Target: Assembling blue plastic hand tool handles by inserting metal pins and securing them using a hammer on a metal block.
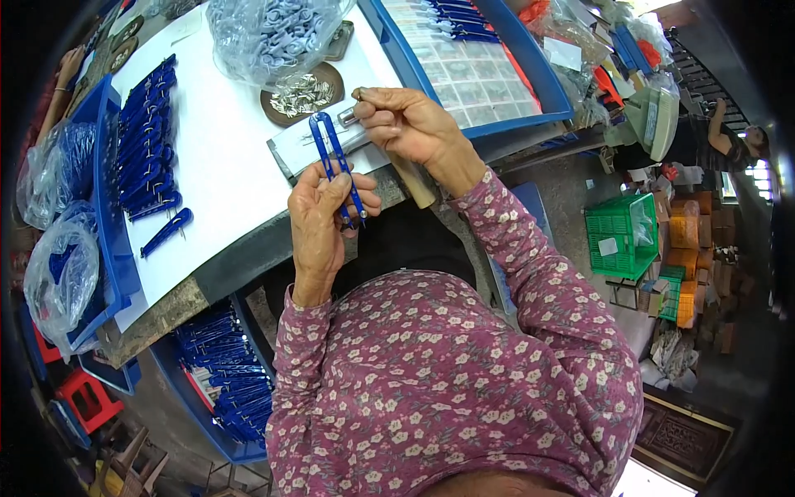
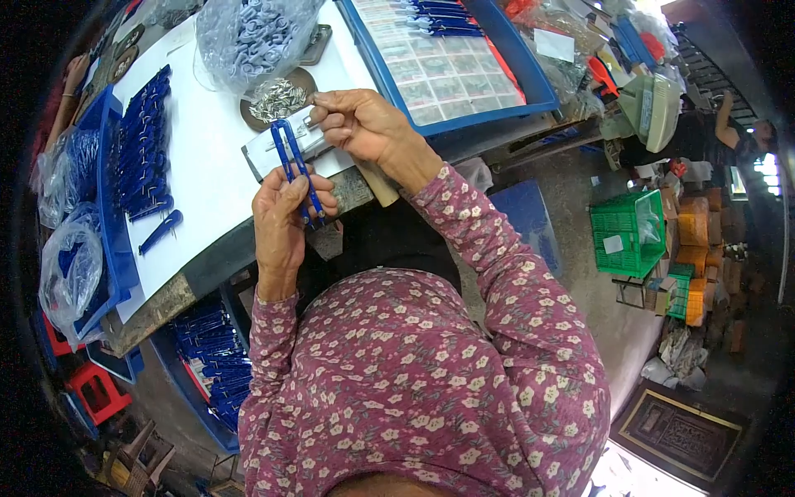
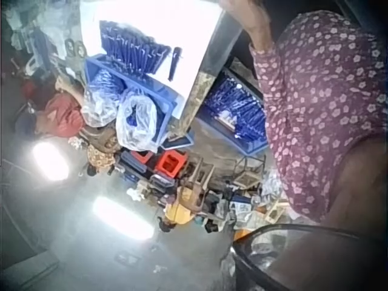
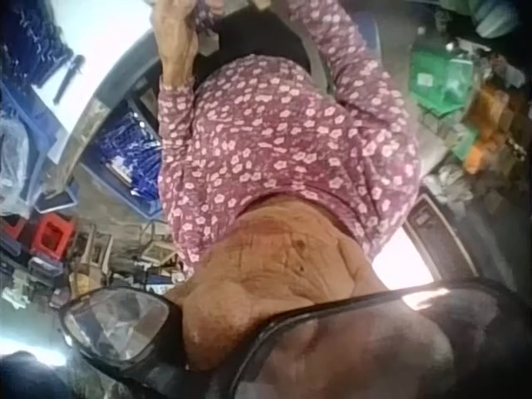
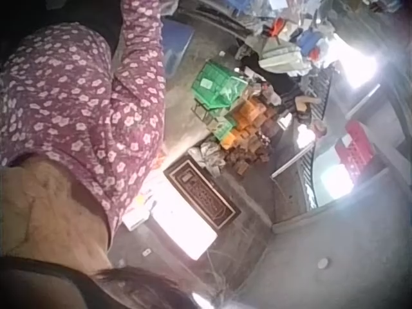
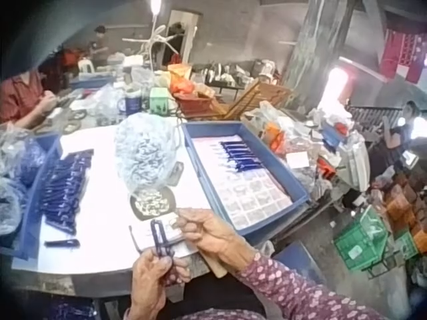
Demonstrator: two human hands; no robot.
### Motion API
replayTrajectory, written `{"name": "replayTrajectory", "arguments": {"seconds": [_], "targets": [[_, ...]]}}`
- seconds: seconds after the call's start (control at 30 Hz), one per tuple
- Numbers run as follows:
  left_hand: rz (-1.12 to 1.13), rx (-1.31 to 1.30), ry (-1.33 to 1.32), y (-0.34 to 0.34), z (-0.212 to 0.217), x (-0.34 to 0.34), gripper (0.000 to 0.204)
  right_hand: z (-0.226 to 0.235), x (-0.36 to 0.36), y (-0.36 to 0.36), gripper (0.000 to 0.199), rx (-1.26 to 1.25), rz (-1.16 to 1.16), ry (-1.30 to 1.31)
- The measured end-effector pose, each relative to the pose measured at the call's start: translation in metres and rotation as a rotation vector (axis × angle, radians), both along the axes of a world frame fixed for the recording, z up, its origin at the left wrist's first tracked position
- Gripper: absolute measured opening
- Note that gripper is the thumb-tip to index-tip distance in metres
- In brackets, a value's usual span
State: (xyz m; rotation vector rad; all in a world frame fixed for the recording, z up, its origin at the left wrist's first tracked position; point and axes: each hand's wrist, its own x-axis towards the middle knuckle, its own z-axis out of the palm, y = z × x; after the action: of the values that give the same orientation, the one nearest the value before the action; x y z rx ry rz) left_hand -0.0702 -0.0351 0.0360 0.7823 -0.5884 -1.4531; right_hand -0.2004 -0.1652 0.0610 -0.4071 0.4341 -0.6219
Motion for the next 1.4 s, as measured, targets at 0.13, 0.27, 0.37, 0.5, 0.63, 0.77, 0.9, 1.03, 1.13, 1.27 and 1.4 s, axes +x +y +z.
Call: {"name": "replayTrajectory", "arguments": {"seconds": [0.13,0.27,0.37,0.5,0.63,0.77,0.9,1.03,1.13,1.27,1.4], "targets": [[-0.015,0.011,-0.025,0.0,0.0,-0.001,0.018,-0.005,-0.003,-0.002,0.014,0.071,0.014,-0.062],[-0.021,0.012,-0.024,0.0,0.0,-0.003,0.016,0.01,0.003,0.007,0.017,-0.087,-0.079,0.139],[-0.022,0.011,-0.018,0.001,-0.003,-0.002,0.016,0.008,0.005,0.01,0.017,-0.414,-0.107,0.285],[-0.022,0.013,-0.011,0.001,-0.003,-0.002,0.017,0.006,0.007,0.012,0.017,-0.608,-0.117,0.391],[-0.029,0.023,0.0,0.001,-0.005,-0.002,0.017,0.006,0.01,0.015,0.018,-0.7,-0.144,0.493],[-0.051,0.008,0.005,0.002,-0.007,-0.002,0.017,0.006,0.011,0.016,0.016,-0.9,-0.147,0.637],[-0.058,0.013,0.018,0.003,-0.004,-0.003,0.017,0.005,0.016,0.017,0.014,-1.128,-0.197,0.728],[-0.056,0.008,0.019,0.004,-0.006,-0.002,0.017,-0.004,0.021,0.012,0.013,-1.385,-0.255,0.88],[-0.058,0.012,-0.003,0.004,-0.007,-0.003,0.021,-0.01,0.023,0.01,0.012,-1.467,-0.309,0.858],[-0.062,0.022,-0.007,0.004,-0.005,-0.003,0.023,-0.012,0.024,0.009,0.012,-1.453,-0.277,0.855],[-0.059,0.019,-0.013,0.003,-0.005,-0.003,0.024,-0.012,0.024,0.01,0.011,-1.432,-0.254,0.857]]}}
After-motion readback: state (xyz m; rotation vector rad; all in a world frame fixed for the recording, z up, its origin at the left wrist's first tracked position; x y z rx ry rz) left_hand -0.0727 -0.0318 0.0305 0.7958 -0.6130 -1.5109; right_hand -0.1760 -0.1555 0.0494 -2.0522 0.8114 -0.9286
